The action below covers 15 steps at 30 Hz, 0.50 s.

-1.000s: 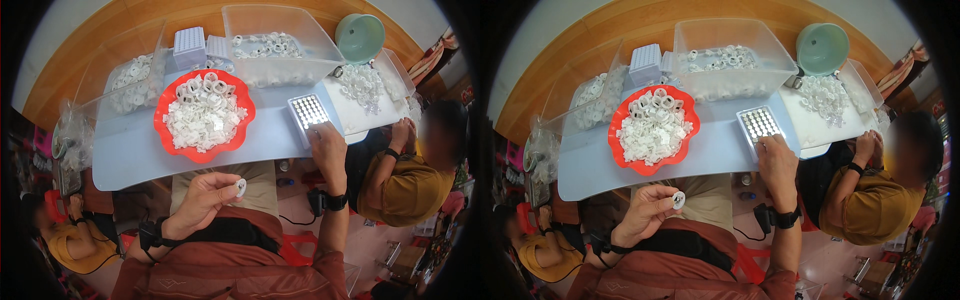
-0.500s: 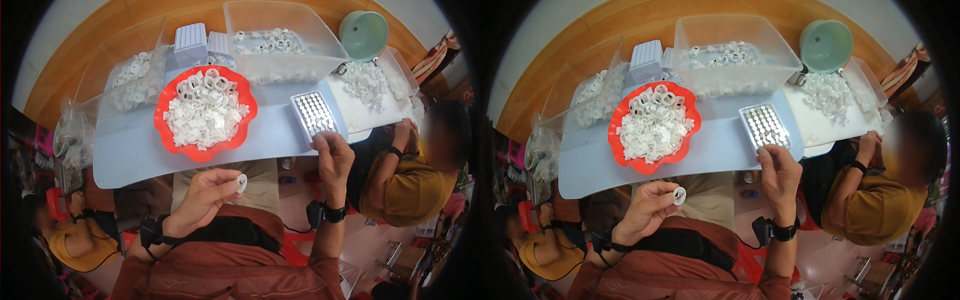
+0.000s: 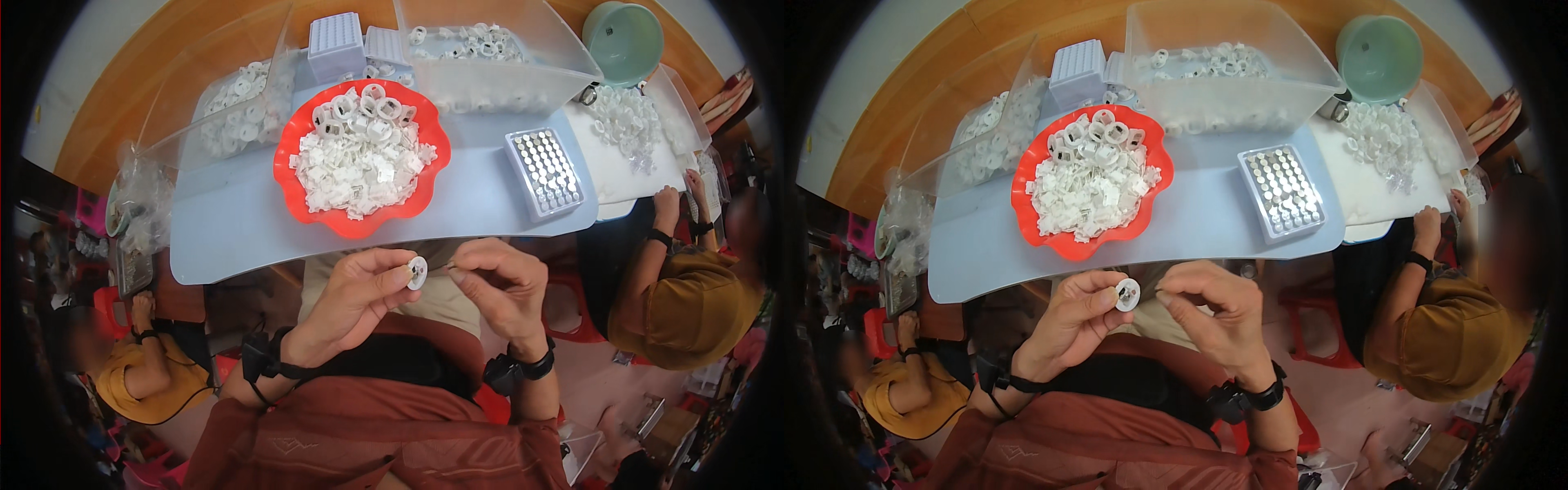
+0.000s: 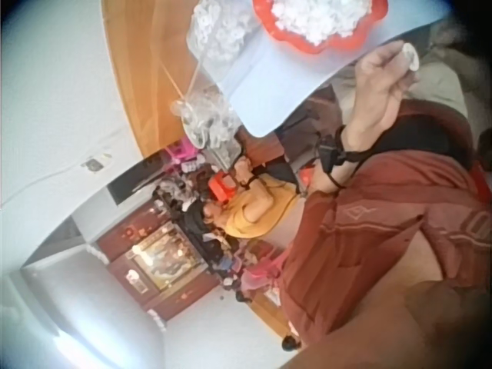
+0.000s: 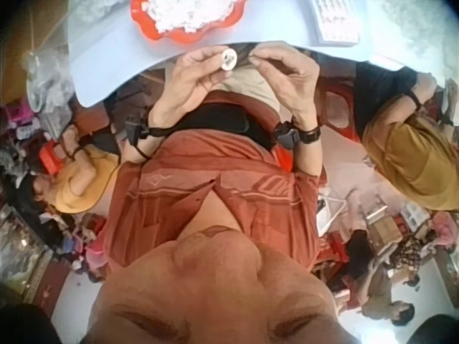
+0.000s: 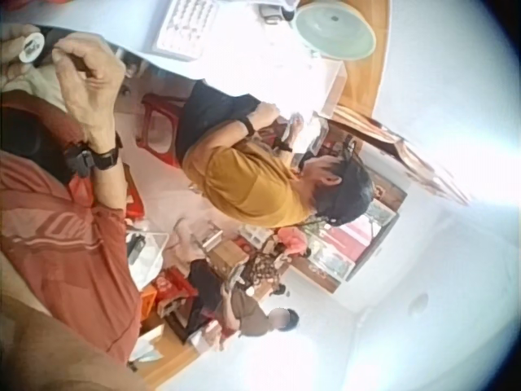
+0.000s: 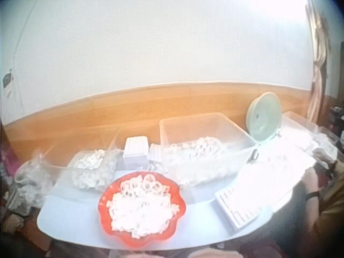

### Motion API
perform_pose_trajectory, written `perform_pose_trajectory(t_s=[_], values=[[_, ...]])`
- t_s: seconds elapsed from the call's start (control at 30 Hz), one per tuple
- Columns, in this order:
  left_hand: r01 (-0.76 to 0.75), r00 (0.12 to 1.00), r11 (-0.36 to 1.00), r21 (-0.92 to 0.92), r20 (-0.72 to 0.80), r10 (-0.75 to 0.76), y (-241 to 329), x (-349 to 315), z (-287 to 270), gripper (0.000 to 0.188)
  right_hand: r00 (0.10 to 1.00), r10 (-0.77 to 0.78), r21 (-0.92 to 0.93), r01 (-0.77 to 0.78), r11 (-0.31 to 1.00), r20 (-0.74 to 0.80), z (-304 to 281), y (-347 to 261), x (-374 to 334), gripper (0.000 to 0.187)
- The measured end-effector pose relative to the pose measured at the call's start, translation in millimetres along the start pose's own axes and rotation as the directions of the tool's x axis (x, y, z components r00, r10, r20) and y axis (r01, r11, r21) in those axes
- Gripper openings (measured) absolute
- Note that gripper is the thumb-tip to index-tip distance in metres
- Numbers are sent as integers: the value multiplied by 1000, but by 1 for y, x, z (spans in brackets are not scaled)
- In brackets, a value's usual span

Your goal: Manually assembling small white plastic components at a production table.

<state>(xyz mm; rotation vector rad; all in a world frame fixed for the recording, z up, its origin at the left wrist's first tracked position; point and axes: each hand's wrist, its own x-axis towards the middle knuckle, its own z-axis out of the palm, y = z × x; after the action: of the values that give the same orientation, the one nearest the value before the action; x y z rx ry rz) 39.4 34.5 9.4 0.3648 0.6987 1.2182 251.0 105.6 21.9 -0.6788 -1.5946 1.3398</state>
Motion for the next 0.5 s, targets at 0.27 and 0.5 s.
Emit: perform_pose_trajectory(t_s=[0.27, 0.5], values=[[-5, 1000, 1000, -23, 19, 5, -1, 0, 0, 24, 989, -142, -259, 148, 954, 43, 23, 2, -3, 22], [-27, 999, 1000, -13, 24, 27, -4, 1, -2, 24, 982, -191, -280, 185, 942, 7, 27, 3, -2, 21]])
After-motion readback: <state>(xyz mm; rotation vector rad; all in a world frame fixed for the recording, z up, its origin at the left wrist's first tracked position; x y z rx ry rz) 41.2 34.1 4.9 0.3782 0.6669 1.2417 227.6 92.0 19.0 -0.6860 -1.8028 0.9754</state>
